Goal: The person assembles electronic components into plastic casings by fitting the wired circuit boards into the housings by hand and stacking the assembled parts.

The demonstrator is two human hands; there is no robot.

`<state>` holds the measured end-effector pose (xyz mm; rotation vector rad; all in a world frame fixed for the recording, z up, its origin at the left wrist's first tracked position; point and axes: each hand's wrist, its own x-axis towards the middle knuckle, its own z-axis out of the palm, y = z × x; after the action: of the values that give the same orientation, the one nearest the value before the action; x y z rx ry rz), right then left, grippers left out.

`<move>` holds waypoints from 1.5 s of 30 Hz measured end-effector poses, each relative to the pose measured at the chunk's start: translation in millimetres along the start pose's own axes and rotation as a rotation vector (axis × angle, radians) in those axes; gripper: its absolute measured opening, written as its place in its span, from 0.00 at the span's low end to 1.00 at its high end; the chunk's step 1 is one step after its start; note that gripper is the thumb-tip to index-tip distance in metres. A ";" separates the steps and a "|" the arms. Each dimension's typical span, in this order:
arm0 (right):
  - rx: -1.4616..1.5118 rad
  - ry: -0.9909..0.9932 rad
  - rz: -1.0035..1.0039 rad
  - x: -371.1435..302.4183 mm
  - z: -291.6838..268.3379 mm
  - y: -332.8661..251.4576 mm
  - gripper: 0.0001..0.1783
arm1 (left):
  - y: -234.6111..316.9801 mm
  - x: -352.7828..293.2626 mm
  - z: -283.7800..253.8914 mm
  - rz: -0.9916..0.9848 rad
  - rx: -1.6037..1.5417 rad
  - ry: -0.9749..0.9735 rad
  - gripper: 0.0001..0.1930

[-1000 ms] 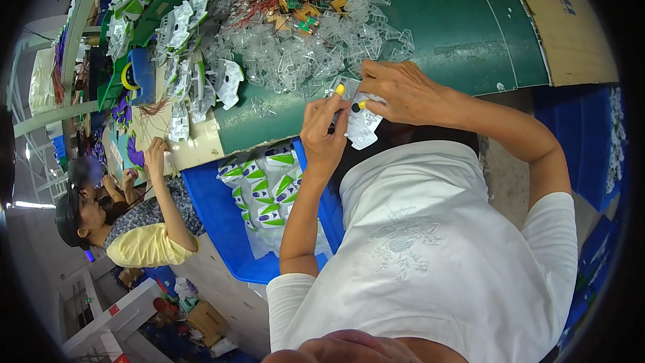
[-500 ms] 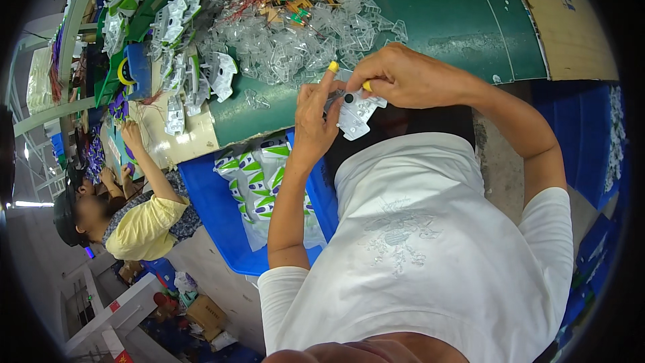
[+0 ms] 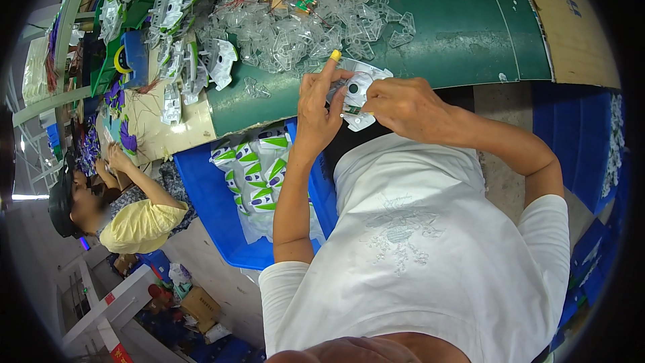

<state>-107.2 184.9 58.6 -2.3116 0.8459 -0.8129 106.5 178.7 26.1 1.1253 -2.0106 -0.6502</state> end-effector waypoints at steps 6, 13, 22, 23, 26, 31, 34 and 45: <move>0.177 0.090 0.462 -0.5 -38.7 10.3 0.08 | -1.7 6.0 0.3 0.001 -0.057 -0.005 0.30; 0.377 0.088 0.493 -16.5 -5.7 20.9 0.10 | 6.5 0.2 -0.9 -0.089 -0.061 0.015 0.25; 0.505 0.729 0.497 27.9 -107.5 55.1 0.05 | 9.0 3.0 -15.8 -0.151 0.060 0.284 0.17; 0.452 0.779 0.503 37.9 -116.9 69.4 0.05 | 6.7 2.2 -9.2 -0.150 0.009 0.280 0.16; 0.357 0.901 0.523 62.6 -133.1 106.0 0.08 | -2.1 4.5 1.1 -0.143 -0.007 0.230 0.15; 0.329 1.102 0.507 80.5 -120.4 136.5 0.11 | -5.4 6.9 7.9 -0.153 0.033 0.279 0.12; 0.251 1.164 0.484 82.4 -112.0 141.3 0.10 | -5.2 9.3 9.2 -0.146 0.033 0.276 0.11; -0.114 0.598 0.272 128.2 -53.5 114.7 0.16 | -11.4 6.8 9.8 -0.055 0.070 0.360 0.13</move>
<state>-107.6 4.9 64.0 -1.9913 1.4539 -1.3829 102.0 167.9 14.4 1.2444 -1.7103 -0.3736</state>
